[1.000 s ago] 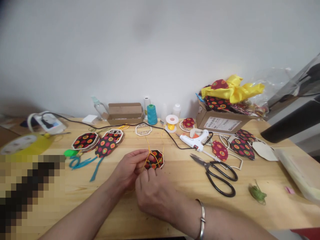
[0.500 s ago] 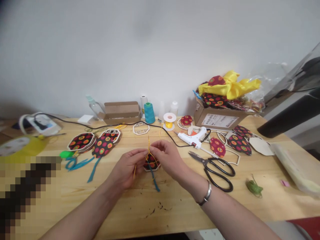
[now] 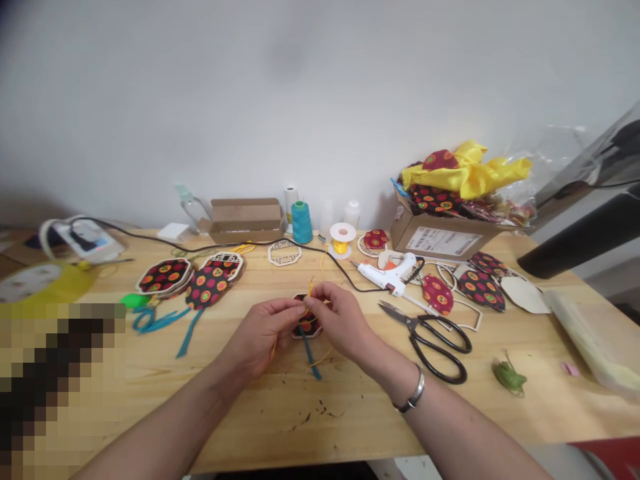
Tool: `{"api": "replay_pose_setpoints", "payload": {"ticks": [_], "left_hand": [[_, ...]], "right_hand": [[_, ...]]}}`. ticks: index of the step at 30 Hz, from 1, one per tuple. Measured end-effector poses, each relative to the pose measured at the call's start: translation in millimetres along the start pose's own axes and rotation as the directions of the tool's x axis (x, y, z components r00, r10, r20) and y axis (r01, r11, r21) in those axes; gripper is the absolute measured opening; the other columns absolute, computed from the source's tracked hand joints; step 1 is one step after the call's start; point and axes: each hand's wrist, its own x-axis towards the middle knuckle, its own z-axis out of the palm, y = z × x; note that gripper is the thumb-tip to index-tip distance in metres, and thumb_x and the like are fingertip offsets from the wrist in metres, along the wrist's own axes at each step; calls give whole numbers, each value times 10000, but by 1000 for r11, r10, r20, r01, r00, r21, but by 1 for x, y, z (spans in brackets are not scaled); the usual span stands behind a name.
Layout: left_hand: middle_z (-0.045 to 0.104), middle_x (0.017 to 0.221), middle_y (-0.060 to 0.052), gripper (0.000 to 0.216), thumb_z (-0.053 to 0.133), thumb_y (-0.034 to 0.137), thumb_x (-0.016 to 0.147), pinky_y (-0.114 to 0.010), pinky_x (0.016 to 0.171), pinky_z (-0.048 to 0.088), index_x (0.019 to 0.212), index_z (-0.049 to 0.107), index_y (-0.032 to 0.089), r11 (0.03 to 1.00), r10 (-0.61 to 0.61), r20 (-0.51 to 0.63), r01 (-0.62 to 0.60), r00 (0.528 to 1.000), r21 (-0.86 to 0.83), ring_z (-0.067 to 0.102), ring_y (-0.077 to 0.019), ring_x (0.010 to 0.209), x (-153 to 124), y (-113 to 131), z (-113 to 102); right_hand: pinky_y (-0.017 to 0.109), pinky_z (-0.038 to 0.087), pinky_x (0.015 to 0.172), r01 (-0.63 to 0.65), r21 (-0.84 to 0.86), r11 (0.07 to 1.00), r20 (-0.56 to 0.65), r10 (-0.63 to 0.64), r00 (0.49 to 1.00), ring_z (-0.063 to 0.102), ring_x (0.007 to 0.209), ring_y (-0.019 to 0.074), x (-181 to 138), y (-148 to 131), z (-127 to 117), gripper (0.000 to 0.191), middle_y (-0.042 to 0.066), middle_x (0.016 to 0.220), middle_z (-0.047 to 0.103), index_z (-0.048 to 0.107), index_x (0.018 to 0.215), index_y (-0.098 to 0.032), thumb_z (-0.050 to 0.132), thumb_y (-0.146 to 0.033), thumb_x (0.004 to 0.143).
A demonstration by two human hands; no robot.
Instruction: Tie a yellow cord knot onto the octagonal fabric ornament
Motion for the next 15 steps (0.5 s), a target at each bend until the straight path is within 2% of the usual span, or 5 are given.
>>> {"api": "replay_pose_setpoints", "payload": {"ticks": [5, 15], "left_hand": [[477, 480, 35, 219, 640, 325, 691, -188, 367, 152, 755, 666, 117, 999, -15, 23, 14, 1000, 42, 283, -24, 381, 0, 2, 1], [453, 490, 43, 234, 633, 358, 700, -187, 376, 164, 744, 657, 130, 999, -20, 49, 18, 999, 50, 281, -31, 403, -2, 2, 1]], "right_hand": [[209, 360, 495, 40, -42, 998, -13, -40, 999, 449, 531, 89, -1, 1, -4, 160, -26, 583, 493, 501, 659, -157, 538, -283, 751], [205, 347, 495, 48, -102, 994, -40, -52, 998, 426, 526, 88, -1, -4, -6, 174, -30, 560, 477, 496, 610, -158, 537, -268, 738]]}}
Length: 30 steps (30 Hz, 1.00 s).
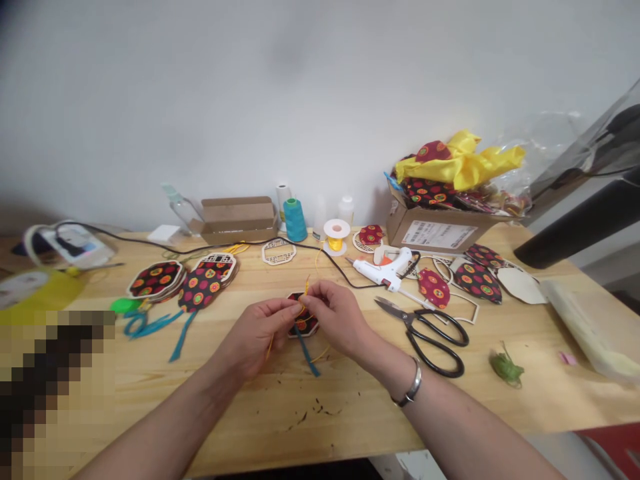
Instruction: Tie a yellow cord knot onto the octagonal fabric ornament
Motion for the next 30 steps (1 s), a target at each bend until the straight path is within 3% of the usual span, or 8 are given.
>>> {"api": "replay_pose_setpoints", "payload": {"ticks": [7, 13, 19, 24, 30], "left_hand": [[579, 594, -1, 202, 645, 320, 685, -188, 380, 151, 729, 672, 124, 998, -11, -21, 12, 1000, 56, 304, -20, 402, -2, 5, 3], [492, 466, 36, 199, 641, 329, 679, -203, 382, 146, 696, 665, 132, 999, 11, -44, -9, 999, 51, 281, -33, 381, -2, 3, 2], [493, 476, 35, 197, 632, 321, 682, -203, 388, 172, 719, 668, 131, 999, 31, -51, -29, 998, 35, 287, -41, 393, -1, 4, 1], [456, 459, 50, 198, 633, 332, 680, -195, 389, 173, 698, 651, 136, 999, 35, -59, -33, 998, 35, 281, -38, 391, -1, 3, 1], [420, 444, 57, 224, 622, 349, 692, -193, 386, 161, 673, 636, 127, 996, 25, -43, -21, 999, 83, 270, -34, 387, -3, 4, 2]], "right_hand": [[203, 324, 482, 4, -11, 1000, -5, -4, 1000, 394, 515, 83, 0, -1, -1, 172, -37, 544, 456, 484, 604, -158, 528, -257, 739], [200, 313, 470, 6, -14, 1000, 21, -5, 1000, 380, 503, 78, 1, 0, -3, 196, -39, 537, 446, 484, 603, -159, 531, -281, 749], [193, 321, 462, -43, 72, 997, 147, 32, 989, 415, 512, 74, 0, -3, -5, 182, -16, 587, 508, 535, 664, -143, 529, -297, 761], [197, 337, 478, -66, 99, 993, 120, 54, 991, 443, 522, 75, 3, -1, -5, 104, -14, 597, 531, 558, 665, -134, 573, -228, 707], [207, 342, 509, 16, -38, 999, 72, -13, 997, 424, 523, 79, 3, 1, -6, 109, -34, 549, 490, 544, 606, -143, 553, -188, 706]]}}
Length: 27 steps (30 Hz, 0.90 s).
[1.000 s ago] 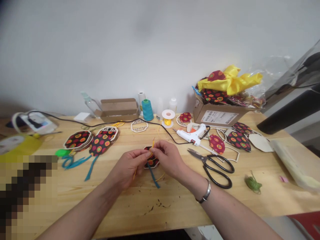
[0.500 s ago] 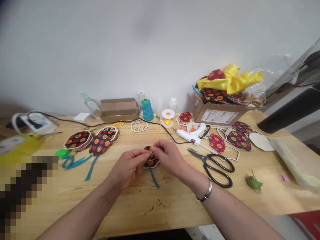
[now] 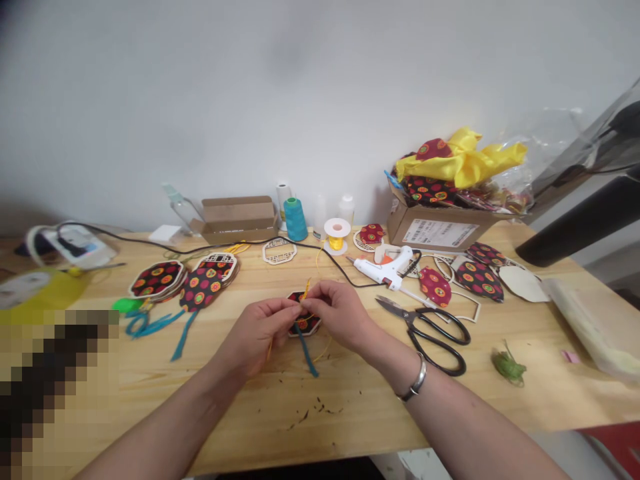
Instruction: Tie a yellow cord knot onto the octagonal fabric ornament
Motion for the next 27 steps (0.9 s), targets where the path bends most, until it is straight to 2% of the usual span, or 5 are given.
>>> {"api": "replay_pose_setpoints", "payload": {"ticks": [10, 13, 16, 22, 27], "left_hand": [[567, 540, 18, 184, 630, 325, 688, -187, 433, 295, 689, 661, 144, 997, 26, -100, -19, 995, 75, 403, -59, 442, -1, 6, 1], [651, 809, -51, 160, 619, 297, 695, -237, 623, 420, 660, 670, 149, 991, 101, -121, -89, 987, 101, 559, -136, 685, -1, 8, -1], [573, 1121, -81, 125, 623, 265, 685, -294, 845, 392, 626, 676, 168, 951, 254, -103, -228, 962, 208, 512, -217, 1019, -1, 7, -2], [334, 1368, -53, 77, 638, 260, 667, -373, 991, 279, 659, 690, 203, 819, 379, 17, -343, 925, 459, 390, -254, 1177, -4, -3, 0], [348, 1349, -56, 95, 615, 230, 686, -358, 979, 303, 627, 684, 200, 780, 382, 84, -369, 920, 505, 412, -242, 1158, -3, -7, 2]], "right_hand": [[227, 350, 551, 72, -259, 963, -58, -90, 994, 454, 576, 110, 1, 1, -4, 155, -17, 589, 524, 501, 616, -174, 488, -198, 768], [237, 341, 555, 79, -335, 939, -100, -118, 988, 462, 583, 118, 0, 3, -4, 158, -11, 603, 541, 503, 631, -180, 468, -193, 785], [245, 330, 552, 74, -353, 933, -143, -132, 981, 466, 578, 124, 0, 2, -4, 163, -4, 606, 548, 508, 635, -183, 462, -197, 791], [224, 334, 498, -1, -56, 998, -129, -7, 992, 431, 509, 98, 3, 4, -3, 171, -10, 568, 533, 498, 631, -176, 486, -253, 784], [187, 238, 395, -110, 332, 937, 78, 89, 993, 315, 396, 48, 0, 2, -1, 215, -32, 526, 499, 451, 636, -165, 512, -322, 768]]}}
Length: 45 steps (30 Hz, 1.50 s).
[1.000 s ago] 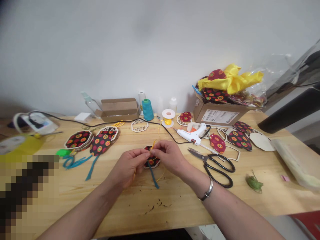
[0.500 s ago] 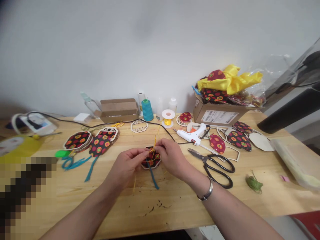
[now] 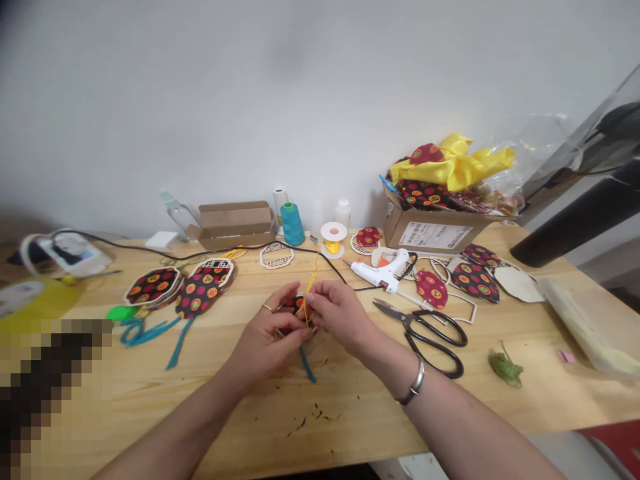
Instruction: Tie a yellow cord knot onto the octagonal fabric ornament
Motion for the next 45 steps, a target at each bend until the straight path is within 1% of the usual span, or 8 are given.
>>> {"api": "replay_pose_setpoints", "payload": {"ticks": [3, 6, 11, 16, 22, 27, 33, 45], "left_hand": [[403, 1300, -66, 115, 615, 202, 677, -331, 949, 341, 569, 651, 184, 997, 4, 29, -2, 1000, -73, 451, -233, 1123, 1, 2, 0], [488, 1198, -93, 110, 618, 201, 675, -327, 896, 384, 573, 588, 170, 974, -54, 31, 59, 998, -221, 456, -242, 1116, 1, 7, -2], [587, 985, -43, 122, 597, 211, 715, -288, 681, 462, 796, 508, 186, 801, -199, 70, 203, 978, -563, 591, -143, 740, 1, 11, -3], [620, 774, -29, 155, 580, 248, 742, -225, 593, 416, 859, 595, 148, 813, -244, 127, 274, 962, -514, 542, -112, 638, 4, 7, -5], [624, 712, -36, 189, 588, 292, 741, -225, 588, 377, 816, 670, 139, 772, -280, 193, 340, 940, -537, 534, -126, 660, 4, 1, -6], [584, 625, -12, 187, 637, 304, 698, -176, 435, 249, 723, 672, 122, 701, -335, 220, 398, 916, -591, 424, -54, 499, 6, -1, -6], [551, 605, -11, 173, 678, 263, 663, -156, 396, 168, 695, 669, 94, 582, -358, 315, 473, 879, -661, 409, -31, 494, 8, -1, -8], [562, 586, -12, 128, 662, 230, 668, -160, 380, 159, 687, 656, 103, 606, -388, 270, 465, 881, -646, 407, -28, 457, 8, 1, -9]], "right_hand": [[176, 212, 383, -43, 106, 993, 76, 35, 996, 311, 388, 36, -3, -3, 2, 220, -25, 552, 524, 439, 648, -160, 523, -328, 762], [174, 231, 390, -19, 55, 998, 48, 16, 999, 331, 408, 43, -3, -3, 3, 227, -45, 510, 461, 444, 624, -158, 536, -320, 754], [191, 300, 432, 19, -143, 989, -6, -20, 1000, 404, 450, 67, -2, 1, 3, 216, -29, 515, 491, 467, 609, -164, 512, -305, 767], [203, 334, 476, 100, -360, 928, -41, -122, 992, 424, 483, 80, -4, 1, 3, 201, -33, 510, 480, 485, 584, -167, 493, -236, 773], [208, 350, 480, 95, -389, 917, -36, -117, 992, 443, 500, 89, -4, 0, 3, 171, -32, 531, 497, 499, 608, -173, 505, -228, 770], [206, 371, 491, 73, -353, 933, -35, -91, 995, 460, 498, 86, -3, 1, 2, 140, -28, 534, 513, 509, 629, -166, 509, -215, 760], [198, 361, 470, 34, -232, 972, 4, -34, 999, 466, 484, 78, -2, 1, 2, 147, -16, 535, 532, 508, 634, -154, 527, -249, 745], [196, 351, 463, 23, -136, 990, 52, -16, 999, 485, 500, 83, -2, 1, 3, 151, 4, 574, 568, 509, 689, -151, 526, -283, 759]]}}
